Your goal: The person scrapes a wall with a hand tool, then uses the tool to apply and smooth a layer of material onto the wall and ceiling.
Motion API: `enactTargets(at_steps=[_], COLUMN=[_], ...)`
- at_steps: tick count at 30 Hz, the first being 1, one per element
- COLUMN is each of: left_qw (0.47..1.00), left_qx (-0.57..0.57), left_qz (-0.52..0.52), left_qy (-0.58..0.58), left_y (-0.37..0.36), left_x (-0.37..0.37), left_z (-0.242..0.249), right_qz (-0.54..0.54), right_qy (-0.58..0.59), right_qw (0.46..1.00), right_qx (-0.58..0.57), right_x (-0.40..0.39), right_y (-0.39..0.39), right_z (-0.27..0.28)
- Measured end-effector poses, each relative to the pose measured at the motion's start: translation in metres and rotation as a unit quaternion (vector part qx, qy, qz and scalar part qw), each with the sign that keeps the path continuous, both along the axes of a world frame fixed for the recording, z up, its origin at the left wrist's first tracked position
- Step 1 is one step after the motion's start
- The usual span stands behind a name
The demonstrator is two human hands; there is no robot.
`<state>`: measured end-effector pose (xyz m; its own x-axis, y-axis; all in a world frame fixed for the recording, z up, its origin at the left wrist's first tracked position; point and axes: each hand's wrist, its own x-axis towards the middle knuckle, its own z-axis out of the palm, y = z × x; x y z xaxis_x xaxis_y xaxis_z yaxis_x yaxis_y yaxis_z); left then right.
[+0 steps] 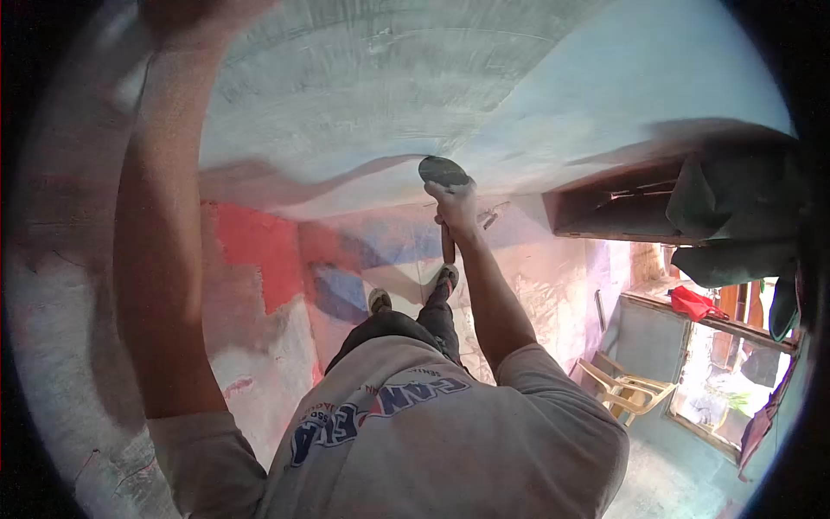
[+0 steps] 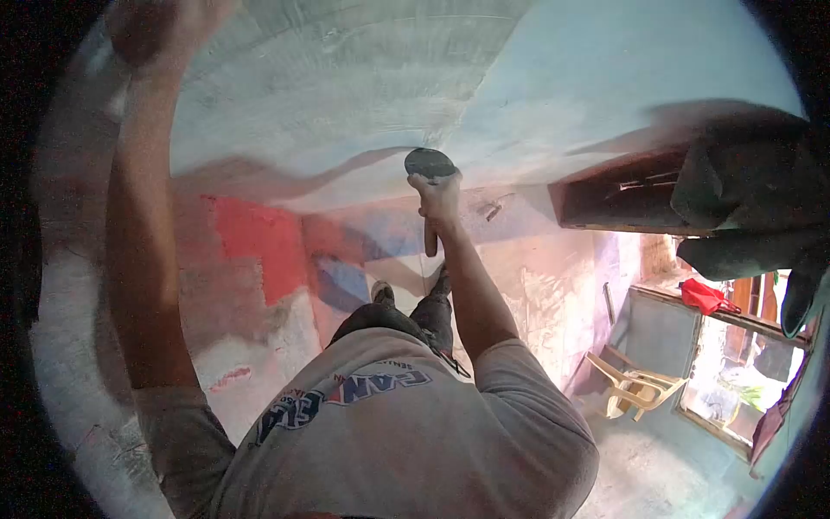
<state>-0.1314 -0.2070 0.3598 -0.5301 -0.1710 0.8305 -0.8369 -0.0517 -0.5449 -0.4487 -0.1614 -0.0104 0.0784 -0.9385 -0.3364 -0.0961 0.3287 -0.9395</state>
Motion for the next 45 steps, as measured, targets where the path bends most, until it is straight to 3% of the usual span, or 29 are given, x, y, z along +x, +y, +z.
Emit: enactTargets(at_steps=[5, 6, 8, 12, 15, 17, 18, 20, 23, 25, 28, 35, 39, 42, 45], left_qw=[0.999, 1.0, 1.0, 0.998, 0.997, 0.996, 0.997, 0.999, 0.999, 0.999, 0.999, 0.995, 0.999, 1.0, 0.998], left_qx=[-0.023, 0.0, -0.006, 0.01, 0.038, 0.024, 0.011, -0.01, 0.002, 0.0, -0.02, 0.056, -0.003, -0.019, -0.042], left_qz=[0.023, 0.021, 0.009, 0.048, 0.06, 0.079, 0.076, 0.037, 0.035, 0.047, 0.041, 0.02, 0.016, 0.004, 0.035], left_qy=[0.007, 0.008, 0.014, 0.032, 0.031, 0.022, 0.017, 0.014, 0.027, 0.024, 0.001, 0.075, 0.032, 0.017, -0.013], left_y=[-0.007, -0.001, -0.007, -0.001, 0.003, 0.001, -0.002, -0.006, 0.0, 0.001, -0.003, 0.018, -0.004, -0.006, -0.005], left_x=[0.0, -0.001, 0.001, -0.003, -0.005, 0.003, 0.005, 0.002, -0.006, -0.005, 0.003, -0.026, -0.006, -0.004, 0.001], left_z=[0.002, 0.001, 0.001, 0.002, -0.001, 0.001, 0.003, 0.003, 0.002, -0.002, 0.001, 0.004, 0.003, 0.0, 0.0], right_qz=[0.013, 0.013, 0.016, -0.027, -0.004, -0.008, 0.014, -0.042, -0.048, 0.0, -0.021, 0.01, -0.069, 0.003, 0.003], right_qy=[-0.048, 0.004, -0.008, -0.034, -0.034, 0.02, 0.003, -0.017, 0.012, 0.0, -0.015, -0.014, -0.02, 0.0, 0.034], right_qw=[0.999, 1.0, 0.999, 0.994, 0.995, 1.0, 0.998, 0.992, 0.993, 0.999, 0.998, 1.0, 0.997, 1.0, 0.998], right_qx=[-0.01, -0.018, -0.031, -0.095, -0.09, 0.003, -0.068, -0.114, -0.111, 0.032, -0.05, -0.01, -0.042, -0.004, -0.045], right_x=[0.001, 0.007, 0.006, 0.009, 0.009, 0.012, 0.009, 0.014, 0.019, 0.015, 0.012, 0.009, 0.015, 0.012, 0.013], right_y=[-0.002, -0.008, -0.008, 0.003, -0.004, -0.01, -0.005, 0.008, -0.001, -0.007, 0.006, -0.003, -0.001, -0.01, -0.006], right_z=[0.014, -0.012, -0.033, -0.024, -0.036, -0.049, -0.044, -0.027, -0.039, -0.02, -0.023, -0.029, -0.026, -0.02, -0.008])
